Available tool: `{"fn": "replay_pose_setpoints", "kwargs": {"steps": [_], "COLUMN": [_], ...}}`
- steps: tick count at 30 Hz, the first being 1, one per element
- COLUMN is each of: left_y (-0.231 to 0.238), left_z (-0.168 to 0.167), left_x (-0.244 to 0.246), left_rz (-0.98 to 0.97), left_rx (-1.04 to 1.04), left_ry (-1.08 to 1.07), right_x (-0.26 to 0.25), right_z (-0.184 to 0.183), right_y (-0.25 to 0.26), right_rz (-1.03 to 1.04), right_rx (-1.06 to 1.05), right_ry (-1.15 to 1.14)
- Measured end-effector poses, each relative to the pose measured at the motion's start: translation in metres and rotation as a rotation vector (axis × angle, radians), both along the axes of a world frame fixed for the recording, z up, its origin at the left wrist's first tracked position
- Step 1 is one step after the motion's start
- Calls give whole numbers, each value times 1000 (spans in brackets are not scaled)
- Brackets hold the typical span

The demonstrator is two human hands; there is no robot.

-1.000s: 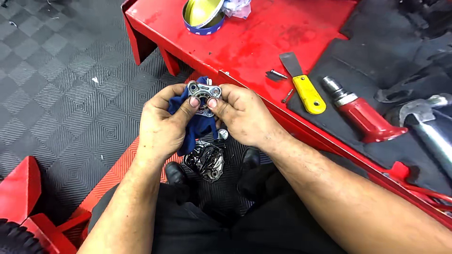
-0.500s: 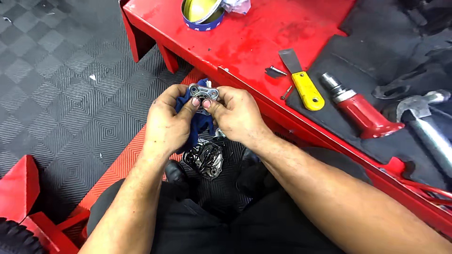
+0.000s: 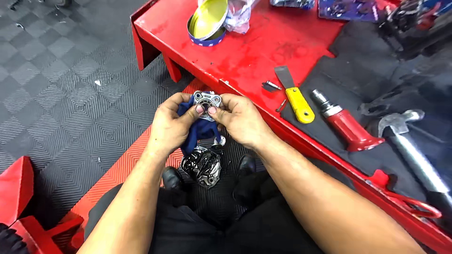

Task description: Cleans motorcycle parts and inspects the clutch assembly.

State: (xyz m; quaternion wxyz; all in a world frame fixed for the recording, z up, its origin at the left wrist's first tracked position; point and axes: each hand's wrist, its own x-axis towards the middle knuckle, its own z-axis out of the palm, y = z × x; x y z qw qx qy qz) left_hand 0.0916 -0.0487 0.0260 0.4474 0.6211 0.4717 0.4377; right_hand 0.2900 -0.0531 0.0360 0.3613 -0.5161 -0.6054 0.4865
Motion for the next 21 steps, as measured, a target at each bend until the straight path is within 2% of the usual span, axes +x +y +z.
{"fn": "replay_pose_setpoints", "kwargs": {"steps": [2, 4, 6, 7, 8, 10, 12, 13, 15, 16, 18, 19, 21], "left_y": [5, 7, 9, 7, 2, -16, -27, -28, -25, -21, -16, -14, -14], "left_z": [6, 9, 12, 15, 21, 31, 27, 20, 9, 6, 10, 13, 19], "left_x": [-8, -17, -23, -21, -18, -1, 17, 21, 21, 19, 13, 9, 5], "left_rz": [37, 265, 511, 557, 500, 176, -78, -113, -16, 59, 167, 170, 144], "left_rx": [-14, -118, -200, -210, -221, -264, -283, -282, -301, -317, -311, -293, -239], "left_ry": [-72, -96, -237, -351, -470, -670, -765, -801, -849, -860, -869, -881, -907], "right_x": [6, 15, 22, 21, 18, 3, -17, -25, -33, -32, -26, -22, -16], "right_z": [6, 7, 9, 9, 9, 3, -8, -12, -10, -7, -6, -8, -9], "right_y": [6, 11, 13, 13, 11, 2, -11, -15, -21, -22, -20, -20, -17], "right_rz": [-26, -111, -212, -247, -276, -255, -111, -48, 56, 96, 80, 22, -48], "right_rx": [-35, -102, -107, -61, 26, 289, 608, 738, 835, 847, 799, 695, 299], "right_ry": [218, 378, 387, 311, 171, -145, -449, -602, -798, -786, -588, -465, -282]}}
